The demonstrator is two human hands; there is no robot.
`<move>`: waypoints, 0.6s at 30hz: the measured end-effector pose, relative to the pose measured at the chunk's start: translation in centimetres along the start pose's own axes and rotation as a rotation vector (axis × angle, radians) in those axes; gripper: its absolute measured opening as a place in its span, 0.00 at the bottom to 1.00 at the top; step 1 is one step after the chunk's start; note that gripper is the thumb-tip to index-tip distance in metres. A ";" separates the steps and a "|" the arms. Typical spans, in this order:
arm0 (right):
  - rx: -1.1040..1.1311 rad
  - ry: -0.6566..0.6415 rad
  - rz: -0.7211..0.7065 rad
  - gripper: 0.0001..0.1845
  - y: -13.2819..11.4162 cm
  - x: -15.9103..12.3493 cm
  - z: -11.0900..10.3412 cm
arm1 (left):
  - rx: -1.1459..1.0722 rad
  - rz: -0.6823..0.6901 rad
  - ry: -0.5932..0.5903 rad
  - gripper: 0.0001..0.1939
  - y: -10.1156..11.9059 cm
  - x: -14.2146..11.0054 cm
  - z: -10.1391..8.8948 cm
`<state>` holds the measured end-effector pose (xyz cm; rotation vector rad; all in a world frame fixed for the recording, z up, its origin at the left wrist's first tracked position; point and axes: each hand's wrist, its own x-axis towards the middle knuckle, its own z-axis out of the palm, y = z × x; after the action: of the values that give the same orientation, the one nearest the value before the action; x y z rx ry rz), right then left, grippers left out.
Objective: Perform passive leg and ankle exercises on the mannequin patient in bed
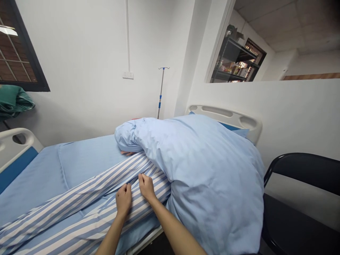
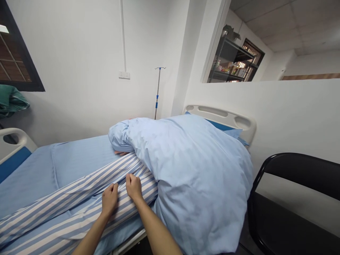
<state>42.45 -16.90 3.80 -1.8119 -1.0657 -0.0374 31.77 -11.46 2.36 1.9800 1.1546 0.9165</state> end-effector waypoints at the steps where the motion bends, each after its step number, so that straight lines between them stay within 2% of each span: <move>1: -0.001 0.006 0.004 0.24 -0.1 0.0 0.0 | -0.008 -0.004 -0.001 0.19 -0.1 0.0 0.0; 4: -0.001 0.014 0.000 0.24 -0.2 0.1 0.0 | -0.078 -0.080 -0.036 0.21 0.3 0.3 -0.1; 6: 0.011 0.021 0.010 0.24 -0.1 0.2 0.0 | -0.157 -0.140 -0.086 0.24 1.3 1.0 -0.1; 9: 0.041 0.026 0.030 0.24 0.0 0.2 -0.1 | -0.259 -0.130 -0.130 0.26 3.5 2.2 0.1; 12: 0.084 0.026 0.042 0.24 0.1 0.2 -0.1 | -0.333 -0.120 -0.104 0.26 4.8 2.9 1.3; 14: 0.100 0.029 0.047 0.23 0.2 0.2 -0.1 | -0.328 -0.123 -0.084 0.25 4.7 2.7 2.4; 18: 0.101 0.054 0.057 0.23 0.3 0.2 -0.1 | -0.186 -0.020 -0.093 0.21 3.5 1.5 3.9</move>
<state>42.80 -16.87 3.75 -1.7394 -0.9614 0.0017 37.03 -12.22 3.41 1.8379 0.9982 0.8790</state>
